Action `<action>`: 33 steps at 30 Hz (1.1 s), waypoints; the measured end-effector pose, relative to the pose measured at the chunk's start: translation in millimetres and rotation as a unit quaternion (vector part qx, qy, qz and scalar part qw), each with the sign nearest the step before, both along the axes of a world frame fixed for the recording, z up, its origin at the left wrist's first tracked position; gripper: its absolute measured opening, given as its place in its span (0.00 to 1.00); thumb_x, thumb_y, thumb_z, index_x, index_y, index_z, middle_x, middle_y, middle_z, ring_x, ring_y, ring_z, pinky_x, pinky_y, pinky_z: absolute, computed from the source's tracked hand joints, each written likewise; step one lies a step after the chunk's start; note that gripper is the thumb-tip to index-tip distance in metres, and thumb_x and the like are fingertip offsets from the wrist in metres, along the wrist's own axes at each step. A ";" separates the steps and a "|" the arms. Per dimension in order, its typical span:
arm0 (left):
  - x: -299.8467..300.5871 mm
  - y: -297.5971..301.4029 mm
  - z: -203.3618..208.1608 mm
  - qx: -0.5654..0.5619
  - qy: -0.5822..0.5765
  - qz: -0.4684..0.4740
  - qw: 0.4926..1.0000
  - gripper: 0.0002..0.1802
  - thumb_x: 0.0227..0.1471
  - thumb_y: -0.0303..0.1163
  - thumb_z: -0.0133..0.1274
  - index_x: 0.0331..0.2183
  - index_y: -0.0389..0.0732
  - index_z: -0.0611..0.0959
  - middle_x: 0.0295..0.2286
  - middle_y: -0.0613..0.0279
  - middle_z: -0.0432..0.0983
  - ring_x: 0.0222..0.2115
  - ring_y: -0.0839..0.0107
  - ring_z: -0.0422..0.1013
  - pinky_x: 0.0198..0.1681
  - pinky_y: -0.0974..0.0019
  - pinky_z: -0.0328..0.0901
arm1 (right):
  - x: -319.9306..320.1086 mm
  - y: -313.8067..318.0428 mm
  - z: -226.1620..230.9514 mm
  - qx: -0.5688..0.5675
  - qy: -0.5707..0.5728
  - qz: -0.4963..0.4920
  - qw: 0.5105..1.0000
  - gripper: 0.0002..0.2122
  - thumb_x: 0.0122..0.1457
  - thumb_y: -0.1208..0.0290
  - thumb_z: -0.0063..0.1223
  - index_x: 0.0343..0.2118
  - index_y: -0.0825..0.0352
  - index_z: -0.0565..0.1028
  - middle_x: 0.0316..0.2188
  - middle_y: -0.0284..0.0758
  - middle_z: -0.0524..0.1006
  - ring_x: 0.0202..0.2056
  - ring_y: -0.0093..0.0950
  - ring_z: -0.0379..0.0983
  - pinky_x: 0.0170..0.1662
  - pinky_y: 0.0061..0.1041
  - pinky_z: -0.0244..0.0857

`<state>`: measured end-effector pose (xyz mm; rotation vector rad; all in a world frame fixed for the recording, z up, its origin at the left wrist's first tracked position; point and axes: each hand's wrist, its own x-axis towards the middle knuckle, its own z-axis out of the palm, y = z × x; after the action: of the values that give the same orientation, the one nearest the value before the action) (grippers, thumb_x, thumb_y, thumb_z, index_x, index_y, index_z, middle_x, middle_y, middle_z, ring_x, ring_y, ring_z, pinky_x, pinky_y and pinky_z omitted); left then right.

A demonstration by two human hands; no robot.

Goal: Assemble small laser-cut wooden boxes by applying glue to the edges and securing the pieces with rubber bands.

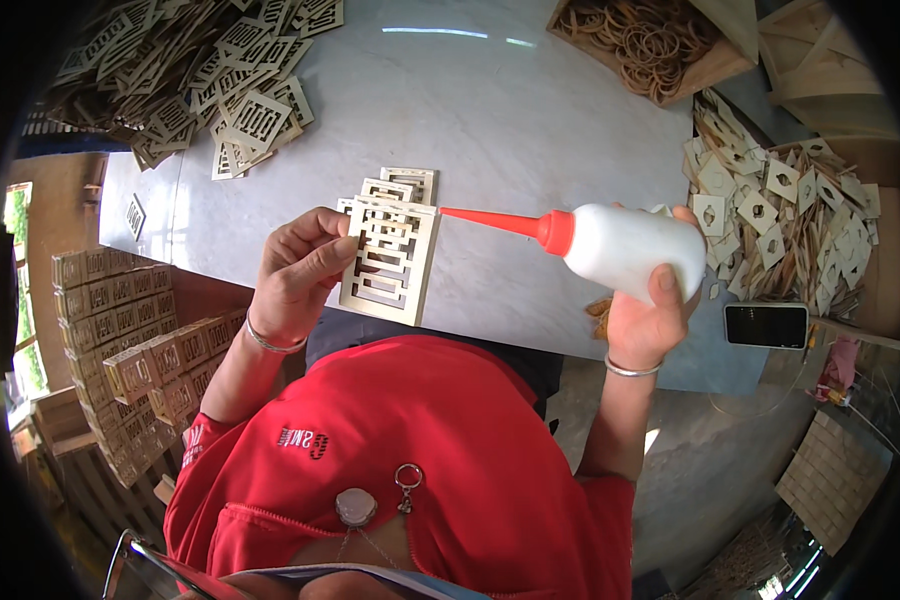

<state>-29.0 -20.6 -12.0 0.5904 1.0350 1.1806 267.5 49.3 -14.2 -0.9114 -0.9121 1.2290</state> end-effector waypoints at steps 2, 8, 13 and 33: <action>-0.3 0.0 -1.2 -0.001 -0.001 -0.003 1.000 0.05 0.54 0.26 0.49 0.33 0.34 0.75 0.26 0.64 0.75 0.25 0.81 0.69 0.28 0.76 0.63 | 1.3 0.0 -3.3 -0.001 0.004 0.003 1.000 0.31 0.46 0.63 0.57 0.52 0.73 0.61 0.42 0.43 0.67 0.45 0.40 0.67 0.54 0.47 0.58; -0.2 -0.1 -4.6 -0.011 -0.011 0.003 1.000 0.05 0.54 0.26 0.49 0.33 0.35 0.75 0.27 0.65 0.75 0.25 0.81 0.68 0.28 0.76 0.63 | 5.3 -3.2 -10.6 0.003 0.018 0.024 1.000 0.30 0.47 0.63 0.57 0.52 0.72 0.61 0.45 0.40 0.65 0.45 0.37 0.67 0.55 0.50 0.57; -1.6 0.8 -6.8 -0.018 -0.026 0.014 0.999 0.05 0.54 0.26 0.49 0.33 0.35 0.76 0.27 0.65 0.74 0.26 0.81 0.68 0.29 0.76 0.63 | 6.4 -7.2 -13.9 0.022 0.026 0.054 0.998 0.30 0.47 0.63 0.57 0.52 0.71 0.61 0.44 0.40 0.66 0.45 0.35 0.68 0.54 0.51 0.58; 7.5 7.1 -18.3 -0.016 0.017 0.028 0.999 0.05 0.55 0.26 0.48 0.33 0.34 0.76 0.25 0.67 0.73 0.23 0.83 0.64 0.27 0.79 0.58 | 42.8 -27.3 -19.3 0.012 0.098 0.046 0.994 0.29 0.52 0.58 0.53 0.53 0.69 0.61 0.45 0.43 0.69 0.47 0.42 0.67 0.51 0.41 0.62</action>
<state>-21.5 -13.5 -30.3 0.5606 1.1026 1.2042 310.3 22.0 -33.5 -0.7224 -0.8178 1.3572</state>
